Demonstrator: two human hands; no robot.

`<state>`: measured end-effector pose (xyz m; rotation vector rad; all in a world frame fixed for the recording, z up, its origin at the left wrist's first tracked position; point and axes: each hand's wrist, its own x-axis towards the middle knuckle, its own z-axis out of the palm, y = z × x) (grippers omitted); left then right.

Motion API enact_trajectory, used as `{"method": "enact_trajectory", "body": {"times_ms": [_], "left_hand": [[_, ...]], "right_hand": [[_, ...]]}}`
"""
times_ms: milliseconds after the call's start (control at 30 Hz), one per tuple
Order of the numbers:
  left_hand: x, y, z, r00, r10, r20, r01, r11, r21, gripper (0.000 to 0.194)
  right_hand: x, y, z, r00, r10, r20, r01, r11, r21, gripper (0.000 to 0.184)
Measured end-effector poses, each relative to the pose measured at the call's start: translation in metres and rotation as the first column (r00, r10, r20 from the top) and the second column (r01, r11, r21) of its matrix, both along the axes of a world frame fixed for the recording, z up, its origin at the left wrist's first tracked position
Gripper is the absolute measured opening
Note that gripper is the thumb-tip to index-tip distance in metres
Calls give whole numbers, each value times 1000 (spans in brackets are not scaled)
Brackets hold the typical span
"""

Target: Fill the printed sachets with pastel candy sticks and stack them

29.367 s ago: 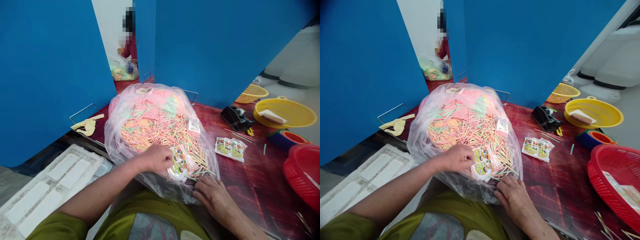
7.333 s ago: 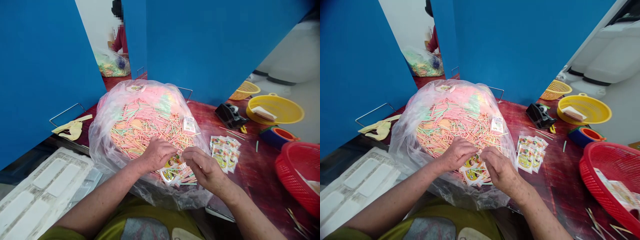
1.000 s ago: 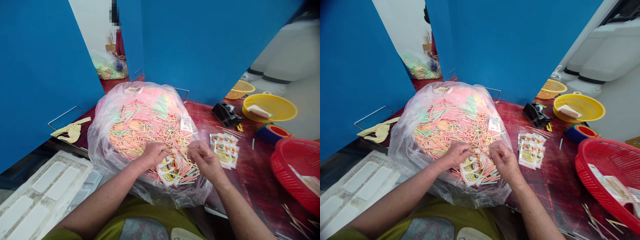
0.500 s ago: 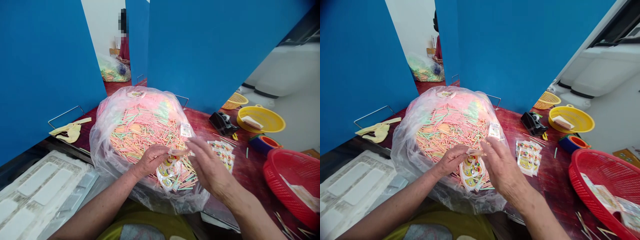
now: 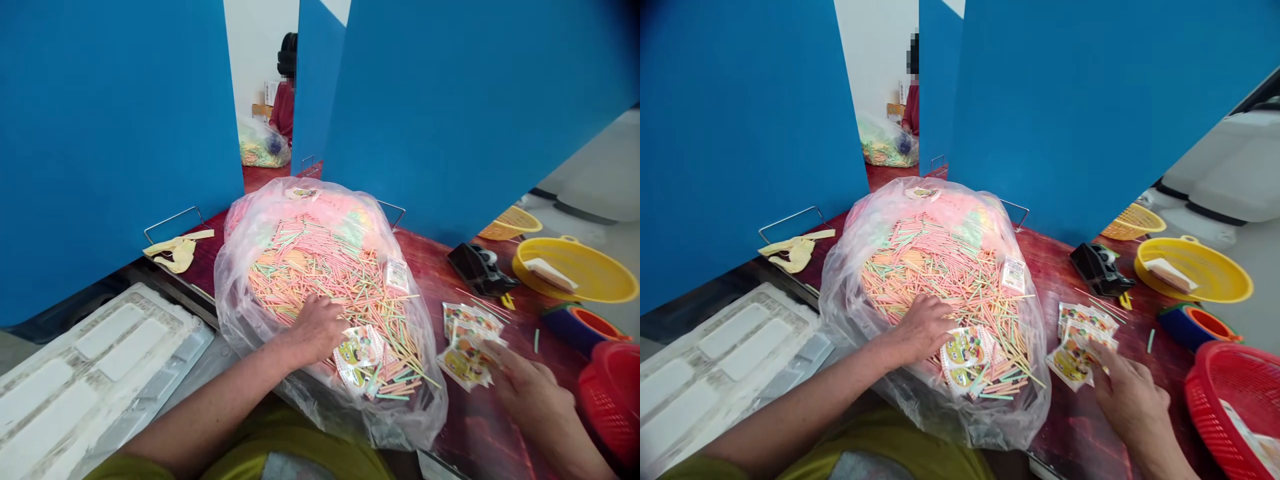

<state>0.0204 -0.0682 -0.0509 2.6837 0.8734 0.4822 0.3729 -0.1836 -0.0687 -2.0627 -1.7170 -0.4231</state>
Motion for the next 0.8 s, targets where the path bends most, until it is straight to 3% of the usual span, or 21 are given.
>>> {"method": "enact_trajectory", "body": {"times_ms": [33,100,200,267,333,400,467,600,700,800], "left_hand": [[-8,5,0,997,58,-47,-56,998,38,19],[-20,16,1,985,156,-71,-149,984,95,19],[-27,30,-1,962,260,-79,-245,956,162,25],[-28,34,-5,956,265,-128,-244,956,161,29],[-31,34,-10,959,228,-170,-207,969,131,25],[-35,30,-16,964,205,-172,-187,976,116,21],[-39,26,-21,966,209,-151,-193,974,116,19],[-39,25,-25,969,218,-119,-202,970,132,18],[-35,27,-25,966,231,-112,-216,967,133,17],[-34,28,-26,964,248,-100,-235,964,127,17]], "right_hand": [[0,10,0,993,12,119,-11,1000,-6,24],[-31,39,9,965,99,242,-101,995,-5,25],[-124,98,26,898,400,181,-345,898,-272,24],[-182,134,31,912,394,118,-308,845,-437,24],[-219,157,27,913,395,104,-304,826,-474,22],[-230,166,19,893,441,93,-342,798,-497,19],[-221,165,15,862,503,62,-403,753,-520,23],[-192,160,29,808,588,-30,-503,663,-555,36],[-194,163,34,762,648,5,-482,572,-664,45],[-207,166,24,737,665,126,-421,595,-685,41]]}}
